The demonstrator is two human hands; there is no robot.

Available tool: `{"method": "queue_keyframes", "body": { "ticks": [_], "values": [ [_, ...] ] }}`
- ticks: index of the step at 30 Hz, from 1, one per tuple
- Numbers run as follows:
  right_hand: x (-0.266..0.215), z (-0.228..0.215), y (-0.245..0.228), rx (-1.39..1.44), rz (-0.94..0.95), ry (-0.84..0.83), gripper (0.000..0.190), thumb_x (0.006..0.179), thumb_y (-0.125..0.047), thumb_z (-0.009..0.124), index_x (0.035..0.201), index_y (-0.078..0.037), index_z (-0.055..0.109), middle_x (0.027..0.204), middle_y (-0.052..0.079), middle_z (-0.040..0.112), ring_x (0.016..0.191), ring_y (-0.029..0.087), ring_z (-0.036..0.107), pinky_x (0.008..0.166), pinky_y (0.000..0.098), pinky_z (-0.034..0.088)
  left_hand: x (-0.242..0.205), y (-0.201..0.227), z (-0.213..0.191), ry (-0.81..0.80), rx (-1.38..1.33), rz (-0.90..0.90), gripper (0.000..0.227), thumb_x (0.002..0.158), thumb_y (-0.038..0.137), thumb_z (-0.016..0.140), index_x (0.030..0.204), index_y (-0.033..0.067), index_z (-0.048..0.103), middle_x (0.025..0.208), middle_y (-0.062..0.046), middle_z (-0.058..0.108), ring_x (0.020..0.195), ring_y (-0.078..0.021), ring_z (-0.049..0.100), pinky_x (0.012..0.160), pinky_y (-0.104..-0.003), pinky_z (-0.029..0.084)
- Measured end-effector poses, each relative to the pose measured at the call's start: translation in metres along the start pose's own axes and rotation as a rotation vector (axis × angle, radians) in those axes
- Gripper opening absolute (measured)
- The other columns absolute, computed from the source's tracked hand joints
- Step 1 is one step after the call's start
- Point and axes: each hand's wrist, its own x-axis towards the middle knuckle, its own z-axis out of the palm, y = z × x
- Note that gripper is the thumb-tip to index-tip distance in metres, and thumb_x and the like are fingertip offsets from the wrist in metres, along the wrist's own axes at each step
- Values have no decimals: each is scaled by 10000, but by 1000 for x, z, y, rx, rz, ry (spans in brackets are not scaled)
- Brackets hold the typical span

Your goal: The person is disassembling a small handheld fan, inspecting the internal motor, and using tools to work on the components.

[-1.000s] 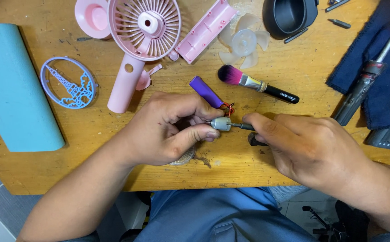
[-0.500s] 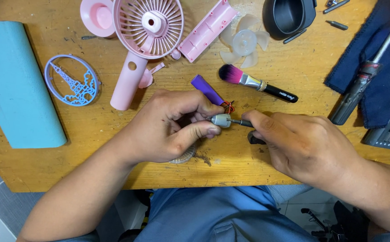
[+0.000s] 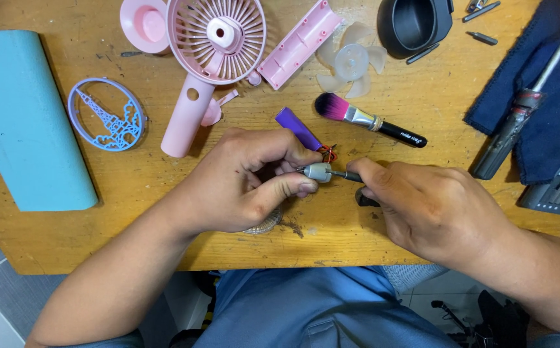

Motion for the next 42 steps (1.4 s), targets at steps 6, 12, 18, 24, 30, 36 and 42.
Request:
{"method": "queue_keyframes", "body": {
  "ticks": [6,12,18,24,30,36,42],
  "values": [
    [7,-11,-4,53,35,-32,594,845,36,813,1427,55,691,773,73,745,466,220,676,422,402,580,-2,0,1,22,21,-29,166,985,62,837,1129,8,774,930,-54,866,606,-85,670,543,-216,504],
    [1,-28,-7,-106,102,-6,537,846,43,840,1375,112,785,754,80,736,505,225,662,439,393,524,-3,-8,2,54,-190,-39,254,1018,-36,834,1249,-31,731,1009,-81,814,787,-93,710,730,-213,592],
    [-4,-20,-5,-231,107,-37,504,881,-103,862,1367,14,793,745,48,670,454,207,588,419,407,462,-3,-18,-3,-9,-286,92,335,991,-113,783,1271,-12,628,1123,-128,799,901,-149,787,835,-228,652],
    [-4,-21,-7,-254,107,-18,535,880,-196,913,1365,-5,795,796,45,687,507,203,619,456,396,484,-5,-22,-1,2,-310,86,318,1008,-111,764,1272,-9,621,1258,-189,824,1107,-229,861,1017,-296,722],
    [-8,-19,-5,-303,99,-46,520,882,-211,900,1354,-11,813,793,50,707,497,199,657,438,375,503,-5,-20,-3,-9,-344,69,294,1025,-97,741,1267,4,608,1316,-215,823,1121,-239,860,1020,-311,732],
    [-9,-17,-6,-306,106,-45,565,863,-233,908,1382,-38,797,806,47,705,524,212,663,469,390,520,-6,-19,-2,0,-326,56,270,1013,-94,745,1228,10,619,1289,-205,826,1179,-266,864,1043,-329,728],
    [-11,-17,-6,-338,105,-52,559,889,-263,901,1393,-57,775,804,36,655,509,201,613,463,387,471,-5,-18,-2,-5,-317,69,275,1012,-94,746,1234,3,614,1298,-209,828,1121,-239,857,980,-299,716]
  ]
}}
